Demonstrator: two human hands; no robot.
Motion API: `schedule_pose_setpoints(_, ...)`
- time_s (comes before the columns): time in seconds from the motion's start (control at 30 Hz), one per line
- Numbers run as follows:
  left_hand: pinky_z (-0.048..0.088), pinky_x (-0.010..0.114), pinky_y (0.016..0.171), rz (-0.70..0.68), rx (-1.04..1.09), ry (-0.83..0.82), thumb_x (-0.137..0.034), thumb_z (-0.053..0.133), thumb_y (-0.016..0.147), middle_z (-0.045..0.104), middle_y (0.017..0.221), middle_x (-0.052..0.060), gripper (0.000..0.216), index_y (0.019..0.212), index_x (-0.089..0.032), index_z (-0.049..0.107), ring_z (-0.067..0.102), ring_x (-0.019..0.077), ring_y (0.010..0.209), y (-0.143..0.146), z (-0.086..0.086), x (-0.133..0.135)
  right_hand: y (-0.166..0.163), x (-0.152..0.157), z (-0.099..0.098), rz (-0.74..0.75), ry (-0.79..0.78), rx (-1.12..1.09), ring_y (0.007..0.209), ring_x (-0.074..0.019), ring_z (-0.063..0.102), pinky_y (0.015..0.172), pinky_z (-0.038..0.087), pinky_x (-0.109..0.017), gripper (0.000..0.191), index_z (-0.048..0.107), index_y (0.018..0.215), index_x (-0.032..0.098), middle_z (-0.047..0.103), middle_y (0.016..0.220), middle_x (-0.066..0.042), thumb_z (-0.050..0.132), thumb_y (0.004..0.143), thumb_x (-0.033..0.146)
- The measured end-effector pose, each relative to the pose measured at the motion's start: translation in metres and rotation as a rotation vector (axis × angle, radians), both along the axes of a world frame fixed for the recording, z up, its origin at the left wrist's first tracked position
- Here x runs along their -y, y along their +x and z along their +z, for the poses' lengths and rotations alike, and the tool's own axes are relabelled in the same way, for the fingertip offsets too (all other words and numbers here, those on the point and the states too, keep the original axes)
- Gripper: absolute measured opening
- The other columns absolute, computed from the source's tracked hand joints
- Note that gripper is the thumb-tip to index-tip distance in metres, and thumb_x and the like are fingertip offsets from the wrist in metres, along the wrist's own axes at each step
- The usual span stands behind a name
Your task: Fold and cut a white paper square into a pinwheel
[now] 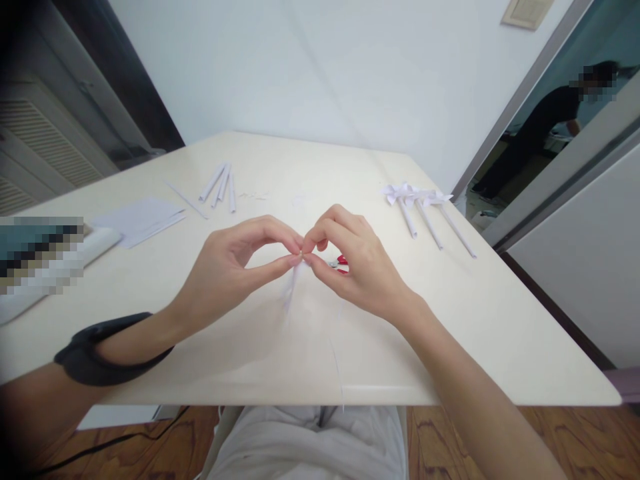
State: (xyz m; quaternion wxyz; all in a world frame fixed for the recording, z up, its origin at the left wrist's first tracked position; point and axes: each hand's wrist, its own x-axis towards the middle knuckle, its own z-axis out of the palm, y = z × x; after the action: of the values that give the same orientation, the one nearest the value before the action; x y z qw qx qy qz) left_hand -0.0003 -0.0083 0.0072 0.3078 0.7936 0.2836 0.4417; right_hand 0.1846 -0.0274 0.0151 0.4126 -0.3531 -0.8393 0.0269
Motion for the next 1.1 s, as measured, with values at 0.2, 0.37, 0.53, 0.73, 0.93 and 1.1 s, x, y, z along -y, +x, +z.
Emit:
schedule_pose_setpoints(0.2, 0.045, 0.028, 0.09, -0.072, 0.126, -0.142, -0.018, 0.061, 0.079, 0.063, 0.093, 0.003, 0.003, 0.076, -0.018, 0.063, 0.058, 0.0159, 0.098, -0.001, -0.001, -0.006, 0.032, -0.01, 0.003, -0.153, -0.441, 0.258, 0.081, -0.0174, 0.056, 0.072, 0.042, -0.03, 0.009, 0.059, 0.086, 0.021, 0.057, 0.092, -0.004, 0.055, 0.084, 0.028)
schedule_pose_setpoints(0.37, 0.046, 0.029, 0.087, -0.071, 0.171, -0.244, -0.019, 0.06, 0.079, 0.063, 0.091, 0.003, 0.006, 0.074, -0.019, 0.063, 0.058, 0.0162, 0.095, -0.001, 0.0, -0.008, 0.045, -0.017, -0.012, -0.215, -0.644, 0.578, 0.07, -0.0176, 0.052, 0.06, 0.039, -0.029, 0.006, 0.057, 0.072, 0.019, 0.056, 0.082, -0.005, 0.054, 0.077, 0.022)
schedule_pose_setpoints(0.53, 0.046, 0.029, 0.086, -0.068, 0.215, -0.238, -0.018, 0.06, 0.078, 0.063, 0.089, 0.003, 0.006, 0.073, -0.02, 0.064, 0.058, 0.0163, 0.094, -0.002, 0.002, -0.009, 0.041, -0.018, -0.025, -0.303, -0.515, 0.527, 0.07, -0.0182, 0.053, 0.055, 0.039, -0.028, 0.006, 0.055, 0.079, 0.021, 0.054, 0.086, -0.005, 0.052, 0.074, 0.018)
schedule_pose_setpoints(0.73, 0.046, 0.031, 0.087, -0.037, 0.223, -0.214, -0.02, 0.061, 0.079, 0.063, 0.087, 0.004, 0.006, 0.074, -0.02, 0.063, 0.058, 0.0171, 0.092, -0.005, 0.005, -0.009, 0.043, -0.02, -0.028, -0.372, -0.477, 0.479, 0.06, -0.0165, 0.051, 0.047, 0.036, -0.026, 0.011, 0.048, 0.072, 0.021, 0.056, 0.078, -0.004, 0.053, 0.071, 0.012)
schedule_pose_setpoints(0.93, 0.044, 0.034, 0.09, 0.015, 0.227, -0.07, -0.019, 0.062, 0.079, 0.062, 0.087, 0.004, 0.005, 0.074, -0.02, 0.063, 0.058, 0.0179, 0.092, -0.008, 0.009, -0.006, 0.045, -0.021, -0.017, -0.412, -0.471, 0.388, 0.069, -0.0192, 0.056, 0.054, 0.041, -0.029, 0.005, 0.055, 0.079, 0.02, 0.059, 0.083, -0.006, 0.057, 0.074, 0.021)
schedule_pose_setpoints(1.1, 0.043, 0.037, 0.093, 0.044, 0.253, 0.027, -0.015, 0.063, 0.078, 0.061, 0.088, 0.004, 0.007, 0.074, -0.021, 0.063, 0.057, 0.0182, 0.093, -0.009, 0.012, -0.003, 0.059, -0.023, 0.005, -0.483, -0.348, 0.074, 0.082, -0.0207, 0.057, 0.067, 0.045, -0.033, 0.028, 0.058, 0.104, 0.022, 0.058, 0.099, -0.006, 0.059, 0.077, 0.025)
